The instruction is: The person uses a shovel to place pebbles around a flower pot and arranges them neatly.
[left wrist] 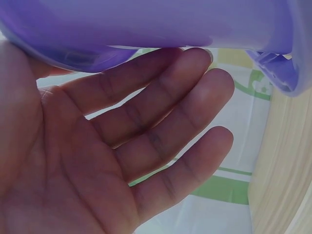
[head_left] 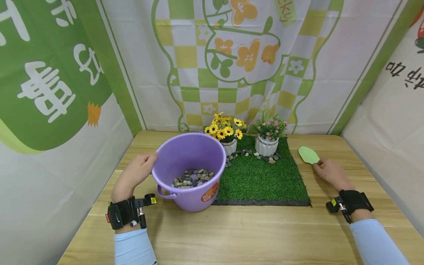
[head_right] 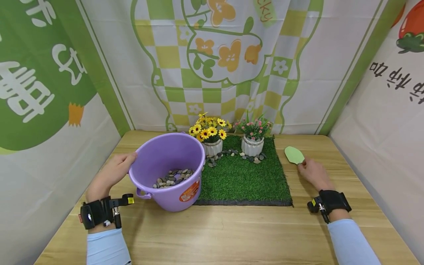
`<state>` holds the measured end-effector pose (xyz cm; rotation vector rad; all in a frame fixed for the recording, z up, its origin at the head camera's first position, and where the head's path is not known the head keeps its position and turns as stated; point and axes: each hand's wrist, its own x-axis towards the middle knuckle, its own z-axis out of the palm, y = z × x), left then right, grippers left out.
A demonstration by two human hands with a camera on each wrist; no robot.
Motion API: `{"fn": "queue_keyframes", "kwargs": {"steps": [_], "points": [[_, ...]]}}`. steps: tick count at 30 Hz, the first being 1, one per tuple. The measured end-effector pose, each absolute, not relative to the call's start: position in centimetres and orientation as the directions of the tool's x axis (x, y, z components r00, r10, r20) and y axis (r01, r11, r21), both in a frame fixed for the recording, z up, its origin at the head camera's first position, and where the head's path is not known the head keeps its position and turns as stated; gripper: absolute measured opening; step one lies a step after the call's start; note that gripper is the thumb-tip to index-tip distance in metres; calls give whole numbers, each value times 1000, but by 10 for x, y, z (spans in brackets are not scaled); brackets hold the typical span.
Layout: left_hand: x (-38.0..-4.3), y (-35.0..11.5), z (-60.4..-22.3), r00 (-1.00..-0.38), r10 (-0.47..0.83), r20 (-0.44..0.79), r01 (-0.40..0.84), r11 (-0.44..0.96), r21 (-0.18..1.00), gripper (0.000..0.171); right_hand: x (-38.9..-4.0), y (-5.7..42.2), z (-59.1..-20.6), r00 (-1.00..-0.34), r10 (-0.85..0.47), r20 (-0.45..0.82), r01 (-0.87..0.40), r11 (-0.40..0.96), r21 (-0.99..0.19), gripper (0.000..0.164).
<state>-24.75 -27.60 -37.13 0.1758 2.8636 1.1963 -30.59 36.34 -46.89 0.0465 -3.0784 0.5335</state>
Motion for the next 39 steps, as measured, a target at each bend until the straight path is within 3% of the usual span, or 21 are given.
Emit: {"fn": "queue_keyframes", "kwargs": {"steps": [16, 30, 39], "points": [[-246, -277, -372, -994, 111, 12, 86, 690, 718, 66, -298, 353, -453, -998, 0, 59, -20, 943, -333, 64], [-240, -280, -373, -995, 95, 20, 80, 695, 714, 66, -301, 318, -441, -993, -60, 103, -92, 936, -340, 56], [-239, -274, -365, -991, 133, -7, 95, 742, 664, 64, -297, 275, -419, -968, -150, 201, -206, 933, -294, 38]]}}
